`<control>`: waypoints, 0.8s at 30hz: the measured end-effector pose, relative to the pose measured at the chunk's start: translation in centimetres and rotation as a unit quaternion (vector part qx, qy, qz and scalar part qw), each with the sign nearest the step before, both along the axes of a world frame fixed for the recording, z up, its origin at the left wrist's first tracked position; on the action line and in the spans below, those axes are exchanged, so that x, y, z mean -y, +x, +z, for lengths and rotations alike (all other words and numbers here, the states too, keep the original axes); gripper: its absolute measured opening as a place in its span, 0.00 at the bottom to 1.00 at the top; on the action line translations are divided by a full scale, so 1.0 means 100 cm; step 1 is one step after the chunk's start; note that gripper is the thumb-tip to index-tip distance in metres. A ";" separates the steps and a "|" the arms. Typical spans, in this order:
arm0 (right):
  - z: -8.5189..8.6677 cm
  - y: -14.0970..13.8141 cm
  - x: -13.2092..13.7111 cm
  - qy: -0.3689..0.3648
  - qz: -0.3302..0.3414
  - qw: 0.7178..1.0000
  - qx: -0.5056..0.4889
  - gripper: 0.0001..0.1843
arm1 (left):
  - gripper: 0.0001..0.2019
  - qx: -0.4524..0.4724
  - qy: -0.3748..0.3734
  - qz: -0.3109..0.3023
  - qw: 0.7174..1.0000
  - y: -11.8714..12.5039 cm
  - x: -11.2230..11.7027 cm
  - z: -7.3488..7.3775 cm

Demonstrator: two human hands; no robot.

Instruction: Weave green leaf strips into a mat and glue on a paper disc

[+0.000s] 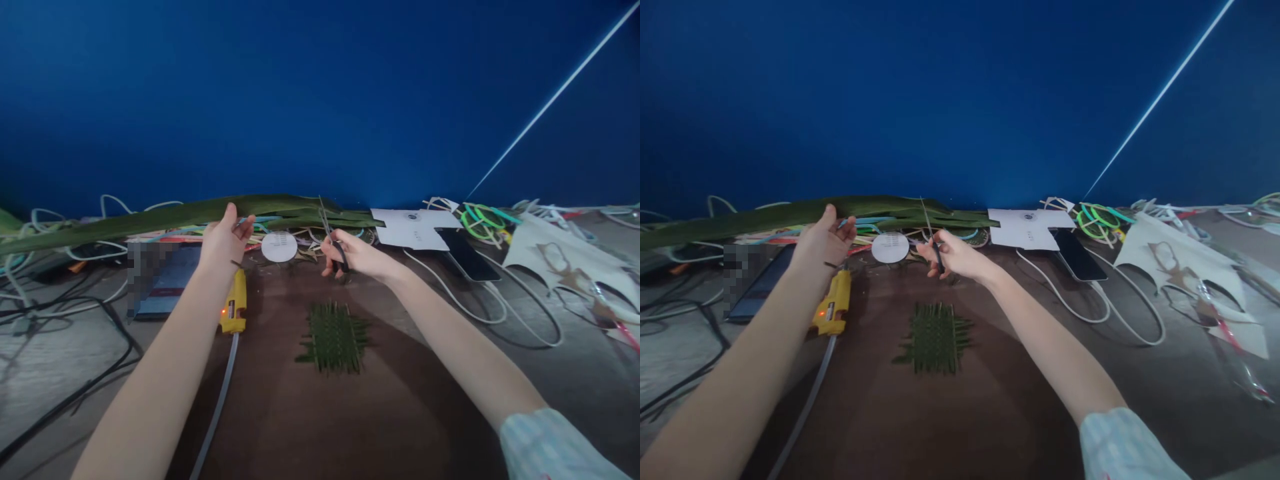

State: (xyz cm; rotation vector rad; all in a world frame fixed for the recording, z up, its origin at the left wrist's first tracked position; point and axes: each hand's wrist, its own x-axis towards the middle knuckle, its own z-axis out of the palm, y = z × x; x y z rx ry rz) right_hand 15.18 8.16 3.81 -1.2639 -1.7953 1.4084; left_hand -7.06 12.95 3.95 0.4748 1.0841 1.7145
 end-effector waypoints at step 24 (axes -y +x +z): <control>-0.010 -0.006 -0.005 0.105 -0.045 0.993 -0.038 0.17 | 0.14 0.042 -0.038 -0.053 0.997 0.021 0.008 -0.004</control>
